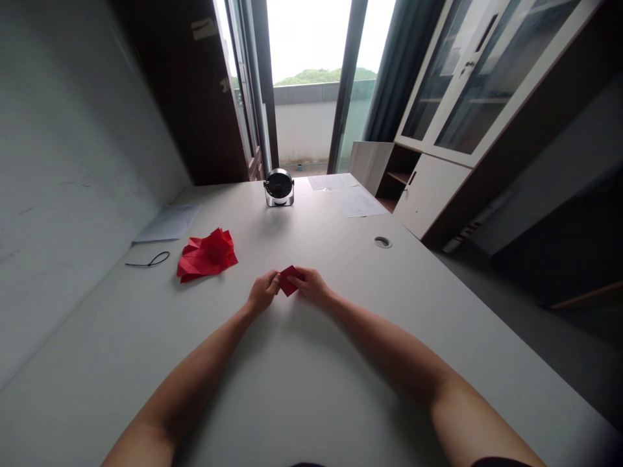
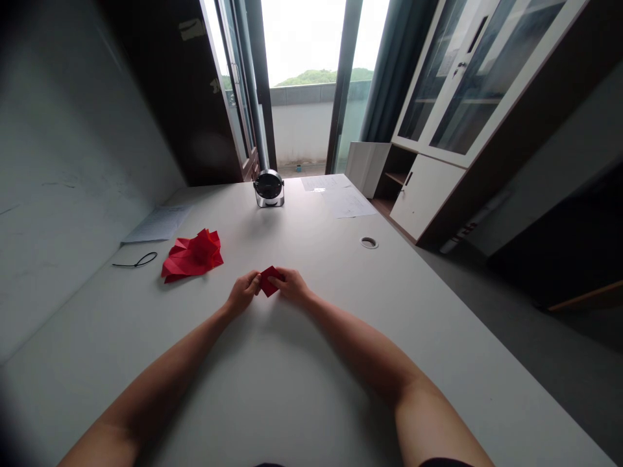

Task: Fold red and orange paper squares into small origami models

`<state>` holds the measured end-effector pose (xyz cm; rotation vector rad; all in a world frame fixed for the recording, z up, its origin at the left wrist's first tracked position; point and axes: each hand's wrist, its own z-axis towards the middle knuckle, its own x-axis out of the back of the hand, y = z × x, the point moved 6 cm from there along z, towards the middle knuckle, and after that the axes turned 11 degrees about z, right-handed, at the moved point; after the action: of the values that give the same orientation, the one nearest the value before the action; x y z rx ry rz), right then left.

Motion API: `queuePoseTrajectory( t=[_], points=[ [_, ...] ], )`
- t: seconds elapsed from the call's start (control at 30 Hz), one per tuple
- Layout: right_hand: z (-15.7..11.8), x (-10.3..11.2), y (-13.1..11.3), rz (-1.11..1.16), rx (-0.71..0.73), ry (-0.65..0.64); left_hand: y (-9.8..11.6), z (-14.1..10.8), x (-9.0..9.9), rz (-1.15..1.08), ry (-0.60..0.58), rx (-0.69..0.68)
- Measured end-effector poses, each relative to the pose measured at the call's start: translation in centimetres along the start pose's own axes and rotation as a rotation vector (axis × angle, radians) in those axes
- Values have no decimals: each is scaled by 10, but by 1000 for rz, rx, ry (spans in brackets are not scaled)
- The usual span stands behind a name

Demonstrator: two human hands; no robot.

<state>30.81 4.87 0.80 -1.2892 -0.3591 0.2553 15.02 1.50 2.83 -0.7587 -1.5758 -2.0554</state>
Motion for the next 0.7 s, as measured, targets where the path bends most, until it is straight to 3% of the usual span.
queuePoseTrajectory(
  t=[0.17,0.43,0.7],
  points=[
    [-1,0,-4,-14,-3,22,-3,1,6,3,72,11],
    [-2,5,-5,113,3,128,1,0,1,18,-27,-20],
    [-4,5,-3,158,-3,138,4,-1,-2,34,-47,-43]
  ],
)
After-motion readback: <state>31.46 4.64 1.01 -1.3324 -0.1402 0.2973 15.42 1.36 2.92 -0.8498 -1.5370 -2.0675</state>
